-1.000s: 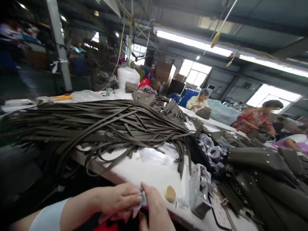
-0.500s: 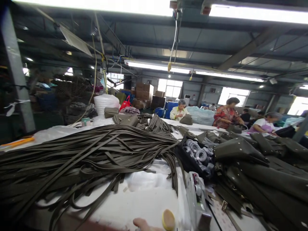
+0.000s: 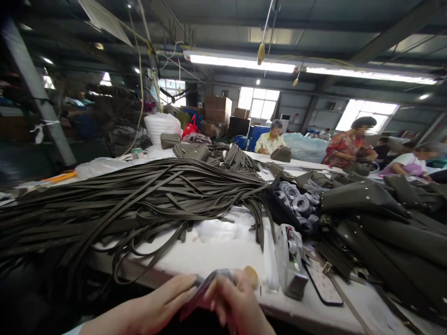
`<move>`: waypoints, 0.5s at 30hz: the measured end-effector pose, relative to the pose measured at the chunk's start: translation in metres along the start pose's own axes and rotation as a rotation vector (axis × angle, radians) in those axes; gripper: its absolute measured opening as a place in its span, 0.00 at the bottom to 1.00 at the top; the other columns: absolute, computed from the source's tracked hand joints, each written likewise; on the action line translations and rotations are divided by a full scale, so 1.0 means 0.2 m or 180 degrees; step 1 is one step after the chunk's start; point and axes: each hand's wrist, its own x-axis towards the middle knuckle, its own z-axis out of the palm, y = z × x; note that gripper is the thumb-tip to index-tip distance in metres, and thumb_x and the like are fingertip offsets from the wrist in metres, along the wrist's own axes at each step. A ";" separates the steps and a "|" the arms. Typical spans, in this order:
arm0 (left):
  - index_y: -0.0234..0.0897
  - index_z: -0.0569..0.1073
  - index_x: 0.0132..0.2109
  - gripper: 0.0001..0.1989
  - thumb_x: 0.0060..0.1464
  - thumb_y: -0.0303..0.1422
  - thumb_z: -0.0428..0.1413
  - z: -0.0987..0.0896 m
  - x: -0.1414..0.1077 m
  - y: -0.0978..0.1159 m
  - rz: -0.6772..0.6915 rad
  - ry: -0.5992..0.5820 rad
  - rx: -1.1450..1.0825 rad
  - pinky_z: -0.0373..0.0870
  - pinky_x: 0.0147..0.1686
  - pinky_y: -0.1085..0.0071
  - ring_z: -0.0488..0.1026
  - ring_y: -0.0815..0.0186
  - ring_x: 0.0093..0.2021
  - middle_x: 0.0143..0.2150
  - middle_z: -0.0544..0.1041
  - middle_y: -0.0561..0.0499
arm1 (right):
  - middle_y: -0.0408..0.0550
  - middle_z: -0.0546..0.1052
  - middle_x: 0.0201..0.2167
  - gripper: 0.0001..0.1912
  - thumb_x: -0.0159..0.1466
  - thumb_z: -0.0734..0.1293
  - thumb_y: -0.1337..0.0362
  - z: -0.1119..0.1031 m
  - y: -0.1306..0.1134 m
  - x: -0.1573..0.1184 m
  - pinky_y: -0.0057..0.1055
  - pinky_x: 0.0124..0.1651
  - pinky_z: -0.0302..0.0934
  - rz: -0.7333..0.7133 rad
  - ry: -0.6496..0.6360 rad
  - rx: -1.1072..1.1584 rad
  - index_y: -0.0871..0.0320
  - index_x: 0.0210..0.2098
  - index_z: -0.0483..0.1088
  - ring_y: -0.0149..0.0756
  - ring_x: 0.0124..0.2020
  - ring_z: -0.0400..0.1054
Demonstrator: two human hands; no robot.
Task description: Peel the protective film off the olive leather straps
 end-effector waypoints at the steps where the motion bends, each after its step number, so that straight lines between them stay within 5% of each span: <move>1: 0.37 0.72 0.34 0.29 0.65 0.52 0.36 0.03 -0.02 0.01 0.0055 -0.0178 -0.0075 0.64 0.35 0.72 0.63 0.66 0.28 0.26 0.68 0.53 | 0.37 0.60 0.08 0.34 0.63 0.57 0.37 -0.05 0.00 0.03 0.21 0.13 0.40 0.0057 0.0305 0.0115 0.63 0.22 0.72 0.22 0.08 0.48; 4: 0.35 0.72 0.32 0.34 0.62 0.58 0.36 0.08 -0.04 0.00 -0.0242 0.0021 -0.0408 0.58 0.24 0.74 0.58 0.69 0.22 0.20 0.62 0.55 | 0.44 0.71 0.15 0.24 0.60 0.65 0.45 -0.15 0.00 0.09 0.24 0.19 0.58 -0.0154 0.1337 -0.0494 0.63 0.28 0.72 0.30 0.16 0.63; 6: 0.34 0.72 0.29 0.36 0.58 0.62 0.38 0.09 -0.03 -0.03 -0.0585 0.0320 -0.0924 0.53 0.19 0.74 0.55 0.71 0.17 0.16 0.60 0.57 | 0.53 0.79 0.35 0.20 0.56 0.70 0.55 -0.16 -0.02 0.09 0.34 0.40 0.70 -0.0593 0.1622 -0.1183 0.62 0.43 0.73 0.40 0.37 0.74; 9: 0.33 0.72 0.31 0.35 0.55 0.63 0.43 0.10 -0.01 -0.03 -0.0681 0.0276 -0.1963 0.47 0.15 0.75 0.49 0.74 0.12 0.12 0.57 0.60 | 0.53 0.73 0.54 0.28 0.57 0.67 0.64 -0.07 -0.02 0.06 0.41 0.60 0.59 -0.0916 0.0763 -0.1544 0.56 0.58 0.67 0.43 0.56 0.67; 12: 0.32 0.72 0.38 0.31 0.55 0.60 0.49 0.08 0.02 0.03 -0.0363 0.0858 -0.2623 0.53 0.16 0.76 0.54 0.74 0.13 0.16 0.61 0.60 | 0.51 0.78 0.42 0.17 0.67 0.59 0.58 0.14 0.04 0.06 0.37 0.51 0.65 -0.0587 0.0073 -0.1335 0.57 0.49 0.73 0.41 0.45 0.71; 15: 0.34 0.70 0.44 0.25 0.60 0.54 0.50 0.02 0.07 0.07 0.0239 0.2536 -0.2345 0.68 0.31 0.72 0.61 0.71 0.20 0.20 0.62 0.60 | 0.46 0.74 0.26 0.27 0.68 0.55 0.46 0.38 0.15 0.05 0.31 0.35 0.63 -0.0317 0.0253 -0.1096 0.59 0.33 0.76 0.36 0.29 0.68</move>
